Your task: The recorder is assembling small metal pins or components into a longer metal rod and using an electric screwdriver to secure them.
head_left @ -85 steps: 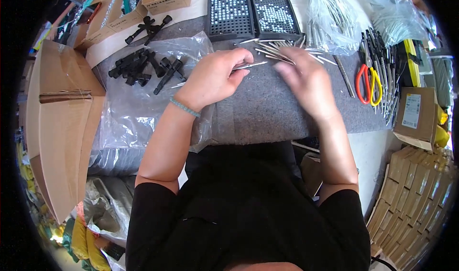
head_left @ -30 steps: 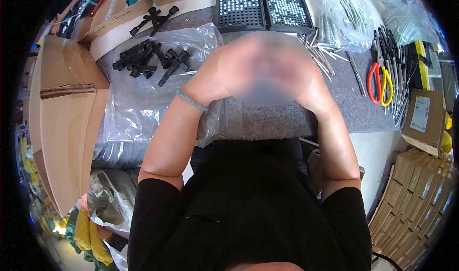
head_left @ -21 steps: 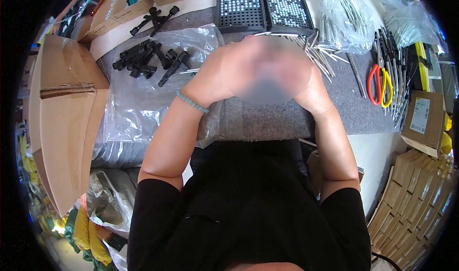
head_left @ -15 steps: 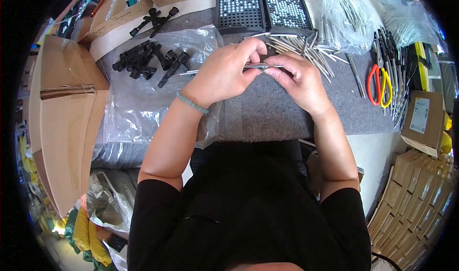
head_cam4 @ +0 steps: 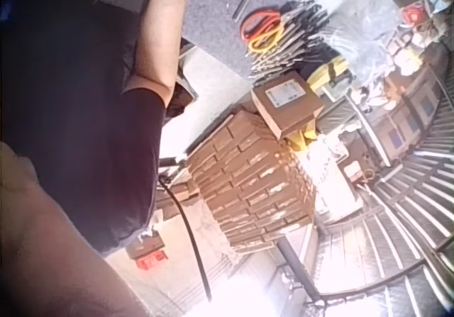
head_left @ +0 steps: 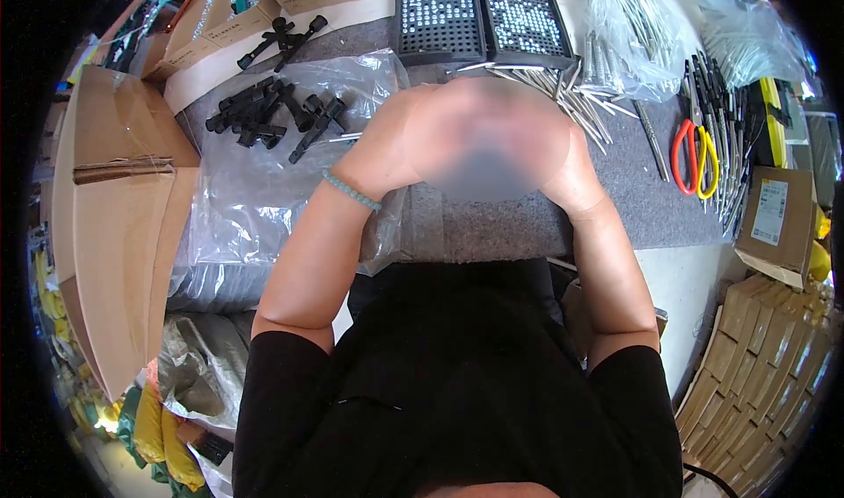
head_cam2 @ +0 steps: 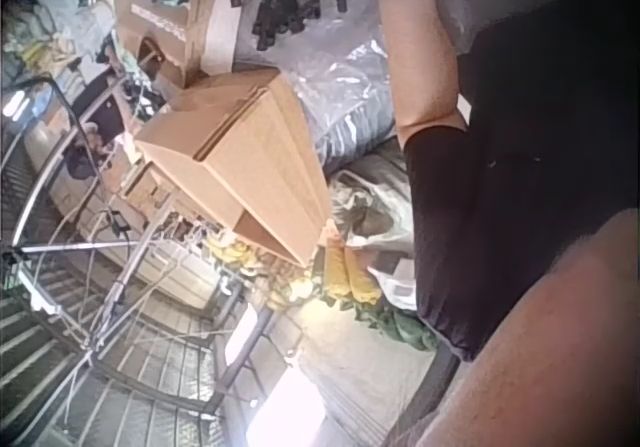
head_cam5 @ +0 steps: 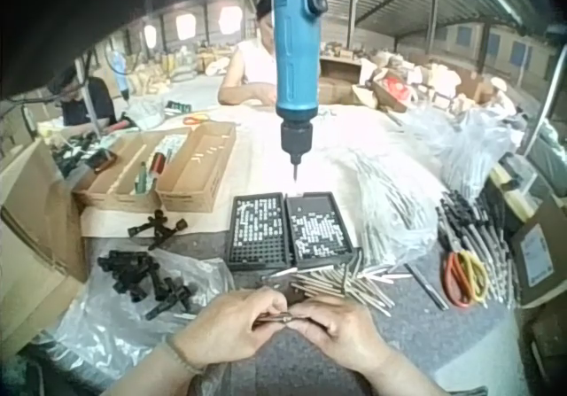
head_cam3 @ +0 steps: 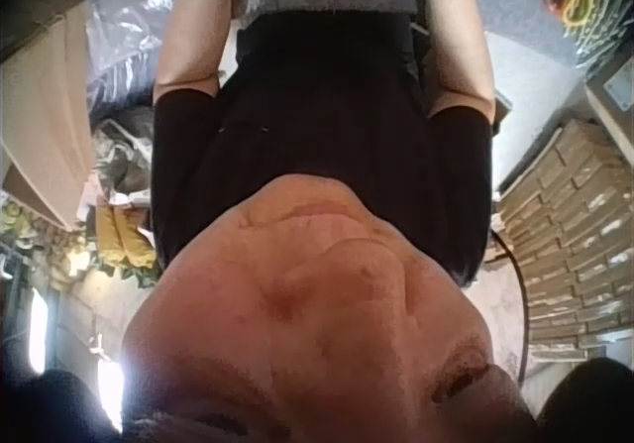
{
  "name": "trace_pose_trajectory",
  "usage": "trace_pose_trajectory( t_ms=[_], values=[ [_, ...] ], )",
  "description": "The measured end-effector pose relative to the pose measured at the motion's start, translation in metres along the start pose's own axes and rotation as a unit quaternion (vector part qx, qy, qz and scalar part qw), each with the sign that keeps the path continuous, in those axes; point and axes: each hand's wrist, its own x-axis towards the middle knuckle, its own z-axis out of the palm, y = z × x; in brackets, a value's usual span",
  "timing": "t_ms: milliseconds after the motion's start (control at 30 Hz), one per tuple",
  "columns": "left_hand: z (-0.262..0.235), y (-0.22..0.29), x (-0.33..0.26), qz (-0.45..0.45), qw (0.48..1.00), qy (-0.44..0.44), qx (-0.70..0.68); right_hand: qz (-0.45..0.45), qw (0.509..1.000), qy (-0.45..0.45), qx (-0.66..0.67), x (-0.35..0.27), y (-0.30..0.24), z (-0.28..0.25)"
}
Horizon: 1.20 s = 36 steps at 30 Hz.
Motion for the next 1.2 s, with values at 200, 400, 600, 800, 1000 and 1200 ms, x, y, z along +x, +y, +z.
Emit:
trace_pose_trajectory(
  t_ms=[200, 400, 600, 800, 1000, 1200],
  values=[
    [0.001, 0.000, 0.001, 0.065, 0.997, 0.014, 0.040, 0.069, 0.997, 0.007, 0.037, -0.002, -0.001, 0.001],
    [-0.001, -0.006, -0.001, 0.057, 0.997, -0.007, 0.056, 0.078, 0.997, 0.005, -0.006, -0.001, -0.012, -0.011],
    [0.002, -0.007, -0.001, 0.049, 0.997, -0.015, 0.058, 0.000, 0.995, 0.000, -0.103, -0.002, -0.003, -0.007],
    [0.002, -0.006, -0.002, 0.042, 0.997, -0.014, 0.070, 0.090, 0.994, 0.009, -0.057, -0.001, -0.011, -0.008],
    [0.005, -0.010, 0.004, 0.066, 0.995, 0.001, 0.080, 0.032, 0.995, 0.010, -0.093, 0.001, -0.001, -0.006],
    [0.001, -0.014, 0.009, 0.087, 0.993, -0.006, 0.076, 0.128, 0.987, 0.071, 0.065, 0.011, -0.014, -0.028]
  ],
)
